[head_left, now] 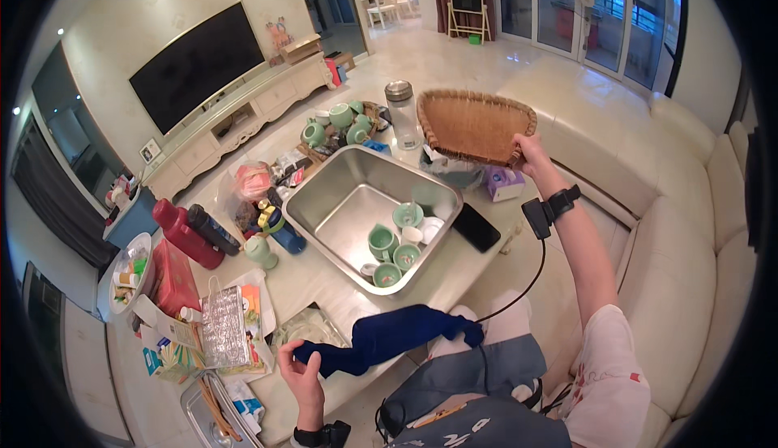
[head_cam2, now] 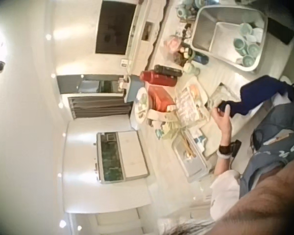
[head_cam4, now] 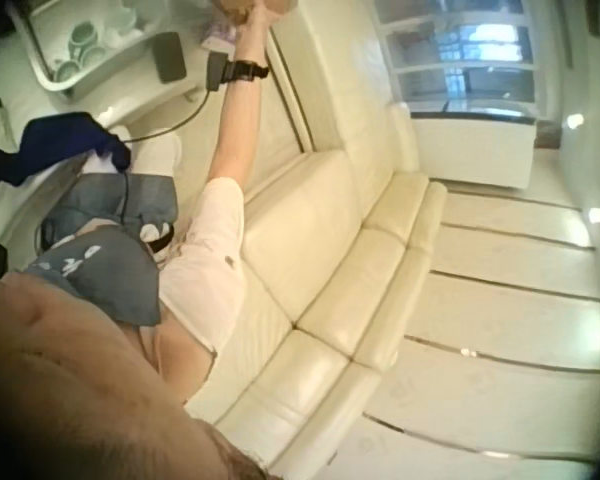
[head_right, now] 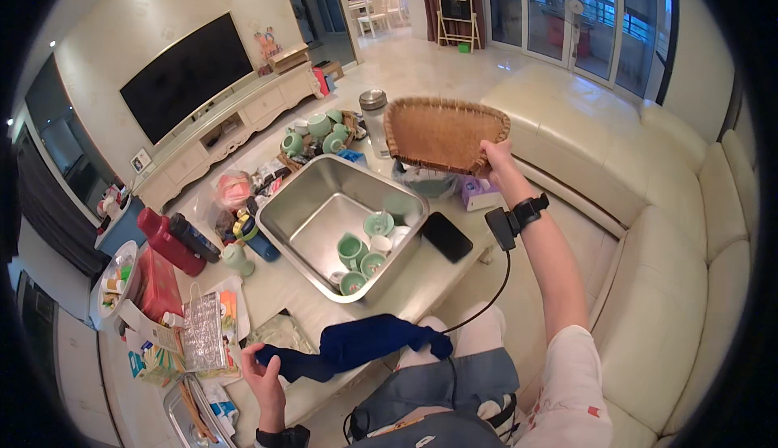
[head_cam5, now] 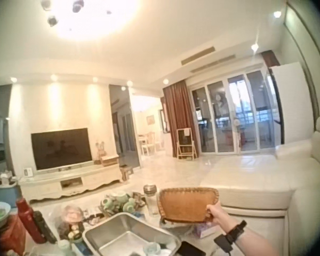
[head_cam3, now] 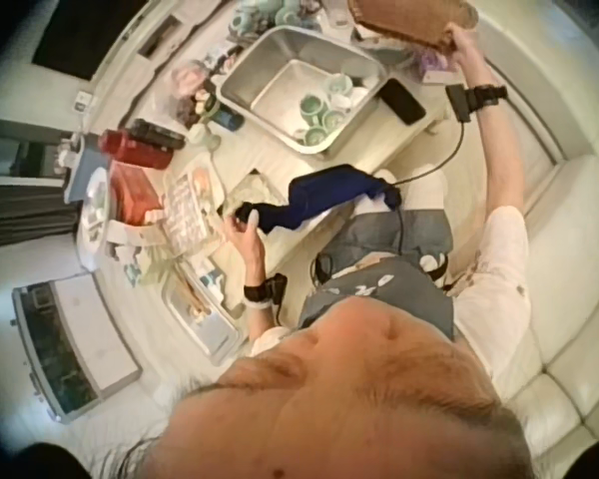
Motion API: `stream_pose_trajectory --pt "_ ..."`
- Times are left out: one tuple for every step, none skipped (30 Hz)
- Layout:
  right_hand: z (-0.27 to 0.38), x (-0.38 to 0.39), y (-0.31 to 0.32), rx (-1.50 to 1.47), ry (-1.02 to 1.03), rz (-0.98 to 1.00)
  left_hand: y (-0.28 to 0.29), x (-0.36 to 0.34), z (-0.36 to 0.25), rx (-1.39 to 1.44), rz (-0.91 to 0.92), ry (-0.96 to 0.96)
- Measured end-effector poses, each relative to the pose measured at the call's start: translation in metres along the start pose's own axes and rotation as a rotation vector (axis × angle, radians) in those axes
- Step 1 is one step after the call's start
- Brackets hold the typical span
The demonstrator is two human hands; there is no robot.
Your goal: The person dries tea set items including cups and a teapot using a cloth and places them into a woven basket.
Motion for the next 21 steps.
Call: stream_pose_trajectory --pt "-0.002 -0.014 -0.004 0.0 0.009 0.008 -0.004 -0.002 -0.001 -0.004 0.027 0.029" --pt "-0.018 -0.032 -0.008 0.012 -0.038 -0.014 -0.007 -0.003 0.001 -0.016 0.049 0.061" --pt "-0.031 -0.047 -0.01 0.027 -0.081 -0.041 -0.011 -0.006 0.003 -0.015 0.041 0.056" --pt "-0.035 -0.059 -0.004 0.046 0.025 -0.148 -0.02 -0.007 0.008 0.007 0.079 0.081" --pt "-0.044 -0.065 -0.011 0.043 0.019 -0.132 -0.026 -0.008 0.011 0.019 0.109 0.108" --pt "-0.053 -0.072 -0.017 0.068 -0.016 -0.106 -0.031 -0.006 0.016 0.037 0.134 0.158" --pt "-0.061 -0.079 -0.022 0.093 -0.051 -0.081 -0.034 -0.006 0.019 0.03 0.121 0.154" --pt "-0.069 -0.083 -0.026 0.09 -0.057 -0.066 -0.038 -0.004 0.024 0.01 0.153 0.187" --pt "-0.073 -0.088 -0.027 0.118 -0.045 -0.084 -0.04 -0.002 0.031 -0.009 0.185 0.221" --pt "-0.078 -0.091 -0.029 0.146 -0.031 -0.103 -0.037 -0.001 0.038 -0.068 0.203 0.19" --pt "-0.083 -0.093 -0.03 0.177 -0.018 -0.124 -0.046 0.0 0.027 -0.073 0.21 0.201" --pt "-0.083 -0.086 -0.03 0.191 0.02 -0.169 -0.046 -0.001 0.029 -0.117 0.226 0.181" --pt "-0.088 -0.095 -0.031 0.191 0.018 -0.162 -0.047 -0.002 0.03 -0.16 0.242 0.161" --pt "-0.088 -0.107 -0.013 0.194 0.025 -0.149 -0.053 -0.005 0.03 -0.151 0.257 0.161" --pt "-0.089 -0.111 -0.01 0.196 0.025 -0.122 -0.057 -0.007 0.027 -0.176 0.264 0.127" --pt "-0.089 -0.114 -0.005 0.199 0.027 -0.126 -0.059 -0.008 0.024 -0.199 0.272 0.092" --pt "-0.088 -0.113 -0.011 0.285 -0.006 -0.059 -0.058 -0.008 0.026 -0.2 0.271 0.094" --pt "-0.085 -0.105 -0.021 0.372 -0.039 0.012 -0.056 -0.007 0.031 -0.192 0.257 0.115" --pt "-0.079 -0.096 -0.027 0.374 -0.039 0.017 -0.054 -0.007 0.036 -0.183 0.244 0.136" --pt "-0.058 -0.072 -0.038 0.58 0.055 -0.023 -0.053 -0.006 0.037 -0.185 0.239 0.146" --pt "-0.036 -0.051 -0.039 0.786 0.155 -0.072 -0.057 -0.008 0.03 -0.282 0.254 0.085"
Point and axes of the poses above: each hand's wrist, its own x-axis away from the middle knuckle, its own y-axis out of the back of the hand, z = x × y, the point moved 8 cm from there along -x, towards the middle knuckle, and after that the axes turned 2 degrees about z, right-handed, at the moved point
